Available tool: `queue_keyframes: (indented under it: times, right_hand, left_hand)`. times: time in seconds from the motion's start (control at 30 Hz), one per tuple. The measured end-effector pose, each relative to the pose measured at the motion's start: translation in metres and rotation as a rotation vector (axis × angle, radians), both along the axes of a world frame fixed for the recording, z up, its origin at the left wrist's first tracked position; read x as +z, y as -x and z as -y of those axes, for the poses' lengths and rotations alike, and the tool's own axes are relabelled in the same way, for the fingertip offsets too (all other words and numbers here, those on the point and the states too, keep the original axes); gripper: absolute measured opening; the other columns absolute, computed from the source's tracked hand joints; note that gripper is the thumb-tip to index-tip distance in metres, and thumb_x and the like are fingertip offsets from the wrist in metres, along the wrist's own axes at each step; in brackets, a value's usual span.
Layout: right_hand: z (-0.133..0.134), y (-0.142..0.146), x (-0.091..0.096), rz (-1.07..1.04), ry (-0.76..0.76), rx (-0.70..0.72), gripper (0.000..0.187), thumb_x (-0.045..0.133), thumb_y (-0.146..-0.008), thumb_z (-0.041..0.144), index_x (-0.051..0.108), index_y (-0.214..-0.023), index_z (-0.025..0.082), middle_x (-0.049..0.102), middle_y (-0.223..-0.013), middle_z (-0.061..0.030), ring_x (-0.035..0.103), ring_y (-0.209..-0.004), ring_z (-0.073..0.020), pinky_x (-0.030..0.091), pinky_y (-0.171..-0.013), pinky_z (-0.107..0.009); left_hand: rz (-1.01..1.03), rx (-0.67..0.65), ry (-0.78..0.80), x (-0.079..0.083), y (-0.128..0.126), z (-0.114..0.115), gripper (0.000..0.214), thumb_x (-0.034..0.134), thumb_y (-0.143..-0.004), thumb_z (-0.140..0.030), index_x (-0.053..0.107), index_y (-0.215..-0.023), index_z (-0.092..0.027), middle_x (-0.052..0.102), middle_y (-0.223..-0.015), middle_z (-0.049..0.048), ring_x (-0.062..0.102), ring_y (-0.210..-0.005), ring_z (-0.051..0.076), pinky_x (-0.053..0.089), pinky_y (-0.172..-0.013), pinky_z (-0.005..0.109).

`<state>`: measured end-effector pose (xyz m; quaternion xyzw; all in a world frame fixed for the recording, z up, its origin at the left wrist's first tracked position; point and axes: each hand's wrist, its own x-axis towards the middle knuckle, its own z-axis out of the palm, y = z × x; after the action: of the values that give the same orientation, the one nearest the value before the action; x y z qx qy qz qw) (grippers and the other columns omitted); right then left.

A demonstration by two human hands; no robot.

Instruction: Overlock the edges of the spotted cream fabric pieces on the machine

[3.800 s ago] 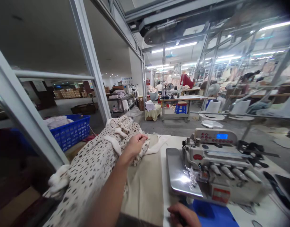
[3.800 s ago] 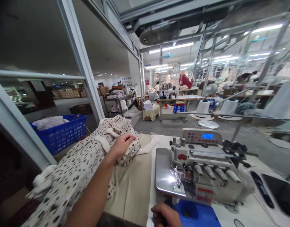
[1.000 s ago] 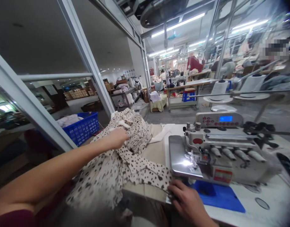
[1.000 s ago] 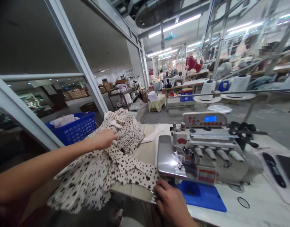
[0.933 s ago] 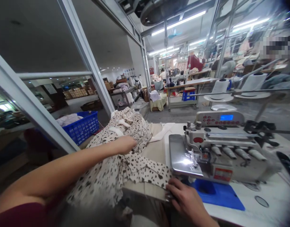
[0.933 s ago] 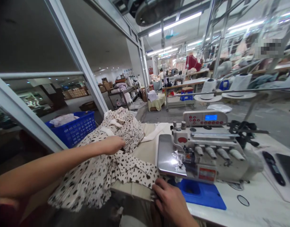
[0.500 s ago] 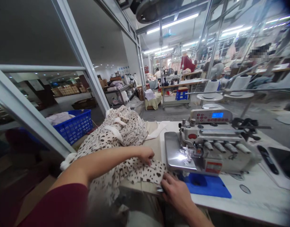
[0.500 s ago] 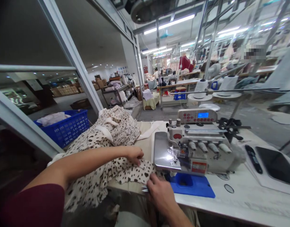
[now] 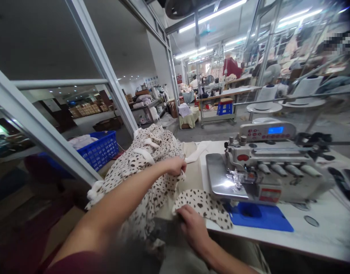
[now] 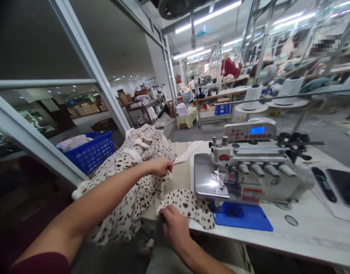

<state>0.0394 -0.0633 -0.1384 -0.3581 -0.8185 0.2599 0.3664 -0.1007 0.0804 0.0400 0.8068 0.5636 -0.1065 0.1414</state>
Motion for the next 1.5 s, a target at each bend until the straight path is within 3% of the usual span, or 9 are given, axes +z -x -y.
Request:
queue_keyframes:
  times: [0.17, 0.27, 0.37, 0.53, 0.63, 0.87, 1.1, 1.33, 1.5]
  right_hand:
    - [-0.01, -0.031, 0.011, -0.575, 0.591, -0.29, 0.03, 0.064, -0.087, 0.046, 0.064, -0.075, 0.018, 0.061, -0.061, 0.0002, 0.053, -0.057, -0.0159, 0.041, -0.055, -0.025]
    - [-0.014, -0.042, 0.022, -0.824, 0.909, -0.303, 0.039, 0.07, -0.079, 0.056, 0.056, -0.072, 0.02, 0.048, -0.05, 0.0066, 0.036, -0.044, -0.0096, 0.026, -0.043, -0.022]
    - [-0.013, -0.049, 0.031, -0.981, 1.055, -0.231, 0.043, 0.078, -0.071, 0.056, 0.055, -0.075, 0.019, 0.045, -0.049, 0.0088, 0.029, -0.043, -0.0066, 0.019, -0.041, -0.02]
    - [-0.015, -0.06, 0.036, -1.004, 0.978, -0.272, 0.043, 0.086, -0.065, 0.049, 0.06, -0.075, 0.016, 0.047, -0.052, 0.0076, 0.035, -0.047, -0.0067, 0.023, -0.042, -0.019]
    - [-0.019, -0.066, 0.036, -0.978, 0.969, -0.273, 0.044, 0.086, -0.065, 0.049, 0.061, -0.076, 0.016, 0.049, -0.052, 0.0063, 0.037, -0.046, -0.007, 0.023, -0.042, -0.019]
    - [-0.02, -0.074, 0.048, -1.001, 1.009, -0.127, 0.041, 0.083, -0.07, 0.049, 0.063, -0.075, 0.014, 0.043, -0.053, 0.0083, 0.026, -0.046, -0.0041, 0.017, -0.043, -0.019]
    - [-0.02, -0.082, 0.052, -1.009, 1.001, -0.222, 0.042, 0.086, -0.066, 0.049, 0.065, -0.078, 0.015, 0.041, -0.051, 0.0089, 0.024, -0.046, -0.0049, 0.015, -0.042, -0.019]
    - [-0.019, -0.088, 0.056, -0.958, 0.91, -0.224, 0.042, 0.08, -0.072, 0.054, 0.071, -0.084, 0.015, 0.05, -0.057, 0.0053, 0.032, -0.049, -0.0079, 0.023, -0.043, -0.02]
    - [-0.018, -0.093, 0.058, -0.876, 0.796, -0.236, 0.04, 0.078, -0.075, 0.055, 0.071, -0.078, 0.015, 0.057, -0.062, 0.0022, 0.039, -0.052, -0.0098, 0.03, -0.047, -0.021]
  left_hand:
    - [0.126, 0.059, -0.134, 0.021, -0.014, 0.024, 0.009, 0.066, -0.08, -0.027, 0.072, -0.079, -0.02, 0.068, -0.074, 0.0013, 0.058, -0.07, 0.017, 0.039, -0.065, 0.025]
    - [0.197, 0.102, -0.23, 0.024, -0.023, 0.058, 0.026, 0.056, -0.09, -0.038, 0.067, -0.076, -0.02, 0.064, -0.071, 0.0008, 0.054, -0.067, 0.016, 0.037, -0.064, 0.026]
    - [0.314, 0.101, -0.279, 0.01, -0.029, 0.092, 0.029, 0.052, -0.093, -0.037, 0.064, -0.073, -0.019, 0.062, -0.074, 0.0001, 0.054, -0.071, 0.016, 0.039, -0.067, 0.025]
    - [0.89, 0.23, 0.003, -0.033, -0.034, 0.119, 0.014, 0.064, -0.083, -0.029, 0.072, -0.086, -0.018, 0.07, -0.084, 0.0016, 0.062, -0.078, 0.016, 0.045, -0.072, 0.024]
    - [1.037, 0.347, 0.174, -0.05, -0.041, 0.119, 0.022, 0.066, -0.081, -0.029, 0.073, -0.097, -0.016, 0.073, -0.092, 0.0044, 0.065, -0.081, 0.018, 0.049, -0.072, 0.026]
    - [0.933, 0.329, 0.14, -0.049, -0.049, 0.114, 0.032, 0.063, -0.087, -0.045, 0.071, -0.088, -0.014, 0.065, -0.072, -0.0016, 0.054, -0.065, 0.012, 0.04, -0.059, 0.02]
    - [0.921, 0.111, -0.015, -0.046, -0.054, 0.108, 0.024, 0.064, -0.088, -0.038, 0.076, -0.081, -0.019, 0.066, -0.086, 0.0021, 0.06, -0.082, 0.015, 0.046, -0.077, 0.023]
    - [0.916, 0.283, 0.01, -0.053, -0.061, 0.101, 0.024, 0.075, -0.078, -0.04, 0.075, -0.088, -0.019, 0.072, -0.084, 0.0014, 0.063, -0.079, 0.018, 0.048, -0.074, 0.026]
    - [0.908, 0.298, -0.045, -0.063, -0.065, 0.101, 0.026, 0.073, -0.08, -0.044, 0.072, -0.085, -0.018, 0.07, -0.079, 0.0002, 0.06, -0.074, 0.016, 0.046, -0.068, 0.025]
